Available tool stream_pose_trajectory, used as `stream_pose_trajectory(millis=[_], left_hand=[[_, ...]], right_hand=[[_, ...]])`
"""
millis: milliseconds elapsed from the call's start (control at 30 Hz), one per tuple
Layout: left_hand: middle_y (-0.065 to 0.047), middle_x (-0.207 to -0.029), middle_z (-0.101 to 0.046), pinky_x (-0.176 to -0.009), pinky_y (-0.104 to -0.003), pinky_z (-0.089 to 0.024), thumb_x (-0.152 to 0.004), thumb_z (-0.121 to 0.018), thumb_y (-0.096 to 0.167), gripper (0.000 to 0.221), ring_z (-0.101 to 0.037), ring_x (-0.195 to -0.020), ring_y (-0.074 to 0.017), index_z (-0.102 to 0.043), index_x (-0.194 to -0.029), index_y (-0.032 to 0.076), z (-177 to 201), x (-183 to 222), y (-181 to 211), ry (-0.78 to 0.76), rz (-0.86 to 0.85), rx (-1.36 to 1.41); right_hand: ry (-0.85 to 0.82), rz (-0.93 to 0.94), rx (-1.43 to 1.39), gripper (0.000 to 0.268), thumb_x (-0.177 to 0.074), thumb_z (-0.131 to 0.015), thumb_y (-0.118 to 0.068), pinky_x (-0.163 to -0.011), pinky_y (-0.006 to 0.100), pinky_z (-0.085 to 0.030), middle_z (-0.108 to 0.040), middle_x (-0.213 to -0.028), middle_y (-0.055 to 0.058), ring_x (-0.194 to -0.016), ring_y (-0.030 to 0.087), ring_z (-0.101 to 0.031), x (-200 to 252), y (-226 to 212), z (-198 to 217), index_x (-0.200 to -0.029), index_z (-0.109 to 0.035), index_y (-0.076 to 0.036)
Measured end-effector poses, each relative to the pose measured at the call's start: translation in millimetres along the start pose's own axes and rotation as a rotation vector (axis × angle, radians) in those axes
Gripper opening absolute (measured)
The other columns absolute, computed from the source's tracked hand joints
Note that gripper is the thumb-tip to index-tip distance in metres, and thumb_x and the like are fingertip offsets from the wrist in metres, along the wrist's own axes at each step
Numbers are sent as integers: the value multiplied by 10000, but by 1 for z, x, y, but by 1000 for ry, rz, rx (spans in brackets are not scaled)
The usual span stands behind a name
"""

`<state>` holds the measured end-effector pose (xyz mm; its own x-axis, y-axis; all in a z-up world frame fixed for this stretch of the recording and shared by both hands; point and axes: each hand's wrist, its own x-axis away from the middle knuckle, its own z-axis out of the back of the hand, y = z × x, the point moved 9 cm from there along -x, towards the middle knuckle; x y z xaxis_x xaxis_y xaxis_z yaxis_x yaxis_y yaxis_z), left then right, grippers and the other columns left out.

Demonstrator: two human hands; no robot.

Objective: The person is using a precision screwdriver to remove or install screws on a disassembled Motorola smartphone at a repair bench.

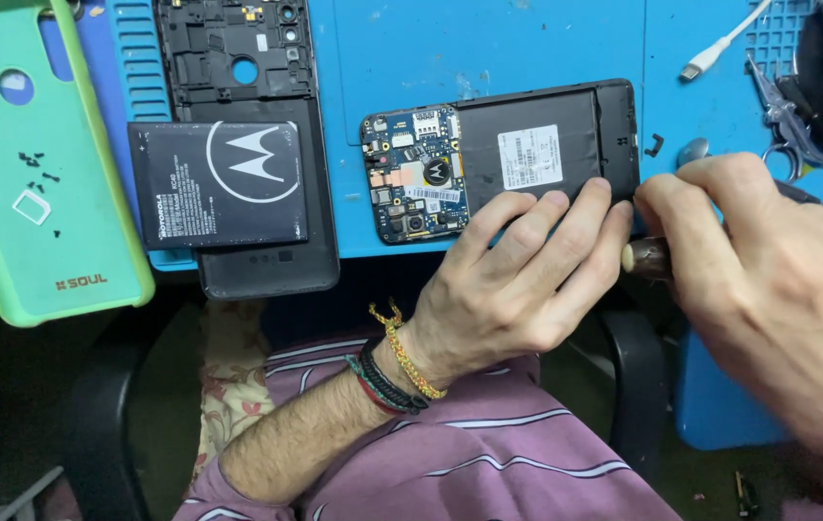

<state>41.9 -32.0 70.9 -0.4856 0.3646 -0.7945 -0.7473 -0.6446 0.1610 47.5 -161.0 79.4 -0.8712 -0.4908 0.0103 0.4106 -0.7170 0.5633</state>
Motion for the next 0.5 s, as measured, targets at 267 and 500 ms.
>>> stream_pose_trajectory(millis=[267,500], left_hand=[[-53,-1232,-754,-956,-313,-600,-1151,-577,124,241,-655,-1051,-167,-817,-1176,123,2,-2,0,-15,-17,-18],[47,-1182,-736,-930,-275,-512,-1129,-591,161,235,-589,-1060,-137,-786,-1195,273,-10,-2,4,-25,-28,-165]], right_hand=[[-28,54,-277,121,-1207,-679,-162,-617,372,-502,-649,-1206,37,-789,223,-702,-7,12,-5,-1328,-678,-167],[-22,-329,-1316,665,-1084,-477,63,-831,370,-380,-608,-1440,304,-859,260,-467,-1,67,-48,-1718,-275,35]])
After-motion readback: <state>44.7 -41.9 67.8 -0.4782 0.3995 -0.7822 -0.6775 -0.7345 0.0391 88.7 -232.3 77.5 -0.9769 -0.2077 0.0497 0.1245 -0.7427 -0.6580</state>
